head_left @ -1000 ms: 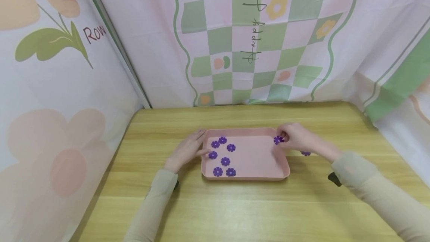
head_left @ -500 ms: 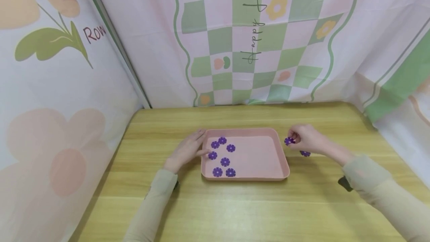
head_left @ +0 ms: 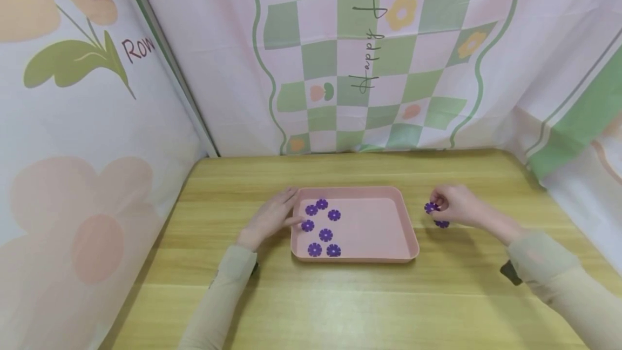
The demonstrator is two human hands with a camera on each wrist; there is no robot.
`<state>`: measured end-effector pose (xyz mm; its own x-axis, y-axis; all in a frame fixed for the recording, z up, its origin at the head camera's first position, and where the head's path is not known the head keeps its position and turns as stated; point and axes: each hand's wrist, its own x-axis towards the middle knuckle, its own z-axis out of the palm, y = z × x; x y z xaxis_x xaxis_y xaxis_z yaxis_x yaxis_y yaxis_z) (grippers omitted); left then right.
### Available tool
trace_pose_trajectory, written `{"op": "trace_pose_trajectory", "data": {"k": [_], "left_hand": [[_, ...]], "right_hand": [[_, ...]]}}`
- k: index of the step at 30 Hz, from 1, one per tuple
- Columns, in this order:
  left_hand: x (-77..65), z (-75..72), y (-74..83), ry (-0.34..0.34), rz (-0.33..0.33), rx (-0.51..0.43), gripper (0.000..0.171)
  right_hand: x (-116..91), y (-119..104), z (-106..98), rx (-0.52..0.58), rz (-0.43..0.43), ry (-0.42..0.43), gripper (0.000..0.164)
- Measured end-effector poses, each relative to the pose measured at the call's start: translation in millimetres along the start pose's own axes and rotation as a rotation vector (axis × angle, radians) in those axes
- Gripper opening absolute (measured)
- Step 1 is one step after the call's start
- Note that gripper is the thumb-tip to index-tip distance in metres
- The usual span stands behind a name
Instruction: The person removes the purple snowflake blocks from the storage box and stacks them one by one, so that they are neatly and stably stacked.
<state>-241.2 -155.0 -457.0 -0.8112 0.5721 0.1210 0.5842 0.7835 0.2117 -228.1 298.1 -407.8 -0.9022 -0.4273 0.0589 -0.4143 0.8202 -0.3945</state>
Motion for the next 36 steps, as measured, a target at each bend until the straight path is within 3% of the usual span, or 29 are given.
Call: {"op": "trace_pose_trajectory", "data": {"k": [18, 36], "left_hand": [[-1.1, 0.7, -0.7, 0.003, -0.002, 0.015, 0.081], [-0.9, 1.2, -2.2, 0.011, 0.002, 0.004, 0.081]], "right_hand": [[-12, 28, 11, -0.030, 0.055, -0.010, 0.022], [-13, 39, 22, -0.027, 0.076, -0.059, 0.023]]}}
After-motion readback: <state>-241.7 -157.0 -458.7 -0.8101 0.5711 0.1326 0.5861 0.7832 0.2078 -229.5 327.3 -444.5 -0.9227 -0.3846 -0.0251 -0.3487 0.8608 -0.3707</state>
